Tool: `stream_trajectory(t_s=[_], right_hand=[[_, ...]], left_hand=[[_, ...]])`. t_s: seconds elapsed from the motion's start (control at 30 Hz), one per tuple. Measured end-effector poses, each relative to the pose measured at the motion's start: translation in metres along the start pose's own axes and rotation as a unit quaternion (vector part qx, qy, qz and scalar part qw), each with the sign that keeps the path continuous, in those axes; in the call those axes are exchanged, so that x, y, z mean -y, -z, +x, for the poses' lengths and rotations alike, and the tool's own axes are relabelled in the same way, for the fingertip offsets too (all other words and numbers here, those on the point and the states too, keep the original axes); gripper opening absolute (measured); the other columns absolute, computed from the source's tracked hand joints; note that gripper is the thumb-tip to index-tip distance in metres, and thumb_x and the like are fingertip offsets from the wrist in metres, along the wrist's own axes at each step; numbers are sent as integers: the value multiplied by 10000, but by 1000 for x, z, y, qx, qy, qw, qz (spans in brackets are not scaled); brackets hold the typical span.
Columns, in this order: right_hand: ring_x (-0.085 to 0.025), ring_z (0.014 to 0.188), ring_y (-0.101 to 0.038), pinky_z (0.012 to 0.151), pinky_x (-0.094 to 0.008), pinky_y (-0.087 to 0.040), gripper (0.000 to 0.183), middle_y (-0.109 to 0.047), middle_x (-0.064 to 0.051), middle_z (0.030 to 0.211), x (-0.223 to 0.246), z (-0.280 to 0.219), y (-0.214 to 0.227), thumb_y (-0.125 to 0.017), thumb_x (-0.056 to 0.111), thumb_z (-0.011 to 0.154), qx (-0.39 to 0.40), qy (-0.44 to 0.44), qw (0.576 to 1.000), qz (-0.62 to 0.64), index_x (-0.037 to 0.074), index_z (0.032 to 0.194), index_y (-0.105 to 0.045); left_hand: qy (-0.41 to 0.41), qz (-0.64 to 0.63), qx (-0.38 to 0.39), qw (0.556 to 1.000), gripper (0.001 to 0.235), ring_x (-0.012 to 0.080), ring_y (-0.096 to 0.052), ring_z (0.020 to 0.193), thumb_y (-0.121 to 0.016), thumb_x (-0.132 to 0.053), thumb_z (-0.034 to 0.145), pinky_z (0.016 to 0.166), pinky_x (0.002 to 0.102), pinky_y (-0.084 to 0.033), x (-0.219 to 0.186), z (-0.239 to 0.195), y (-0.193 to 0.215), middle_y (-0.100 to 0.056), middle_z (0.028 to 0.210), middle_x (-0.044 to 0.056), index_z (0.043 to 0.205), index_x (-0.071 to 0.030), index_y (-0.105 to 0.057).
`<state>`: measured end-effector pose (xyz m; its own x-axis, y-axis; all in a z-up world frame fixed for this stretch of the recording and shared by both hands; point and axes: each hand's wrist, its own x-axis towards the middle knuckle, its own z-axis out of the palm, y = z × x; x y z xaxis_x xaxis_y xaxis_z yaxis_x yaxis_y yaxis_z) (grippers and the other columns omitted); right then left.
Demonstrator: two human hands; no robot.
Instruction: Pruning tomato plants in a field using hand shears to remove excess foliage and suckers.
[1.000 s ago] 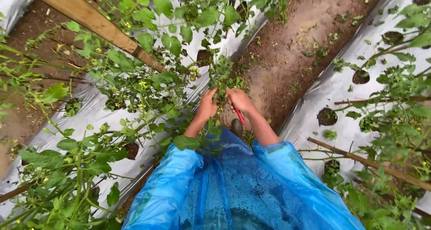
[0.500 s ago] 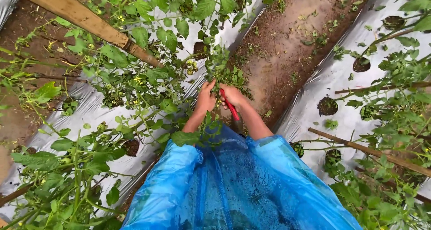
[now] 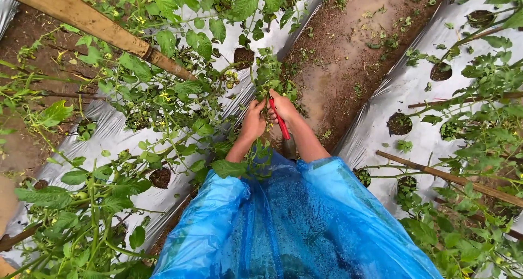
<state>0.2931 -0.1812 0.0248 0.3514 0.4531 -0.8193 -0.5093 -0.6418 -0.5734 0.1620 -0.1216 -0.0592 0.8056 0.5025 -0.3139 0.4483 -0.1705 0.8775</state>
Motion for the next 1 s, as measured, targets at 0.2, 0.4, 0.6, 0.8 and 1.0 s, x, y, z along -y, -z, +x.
stream_trajectory(t_s=[0.2,0.4,0.6,0.8,1.0], right_hand=[[-57,439,-439,381,-209,-401,540,-409,34,589,6,-10,-3,-420,561,1027,7,-2,1000,15,99,774,-539],[-64,432,-430,366,-230,-386,546,-390,26,582,-3,-10,0,-450,582,1005,1,-1,1000,17,102,758,-536],[-59,450,-405,393,-217,-370,549,-372,37,587,-5,-24,3,-412,574,1021,6,-16,999,28,104,757,-514],[-94,467,-413,435,-253,-396,531,-382,27,586,-8,-30,2,-399,544,1032,-5,-17,999,42,103,758,-512],[-109,503,-491,479,-275,-448,505,-451,8,608,4,-36,8,-383,521,1047,-15,12,1000,23,116,788,-539]], left_hand=[[1,4,-13,1000,601,567,-533,1301,-538,137,959,1056,645,-541,7,5,-3,-428,1475,289,1546,23,-477],[1,-4,-3,1000,545,557,-529,1308,-497,119,1010,1041,638,-557,4,13,2,-384,1511,290,1547,38,-455],[6,7,8,1000,507,519,-540,1314,-509,93,1029,1027,595,-581,6,13,-3,-390,1508,253,1532,34,-472],[8,10,7,1000,497,548,-534,1297,-499,118,1024,1008,632,-585,-28,-2,10,-382,1479,291,1517,83,-447],[5,7,1,1000,552,569,-511,1302,-458,136,1028,1037,667,-581,-11,0,10,-372,1486,298,1567,64,-363]])
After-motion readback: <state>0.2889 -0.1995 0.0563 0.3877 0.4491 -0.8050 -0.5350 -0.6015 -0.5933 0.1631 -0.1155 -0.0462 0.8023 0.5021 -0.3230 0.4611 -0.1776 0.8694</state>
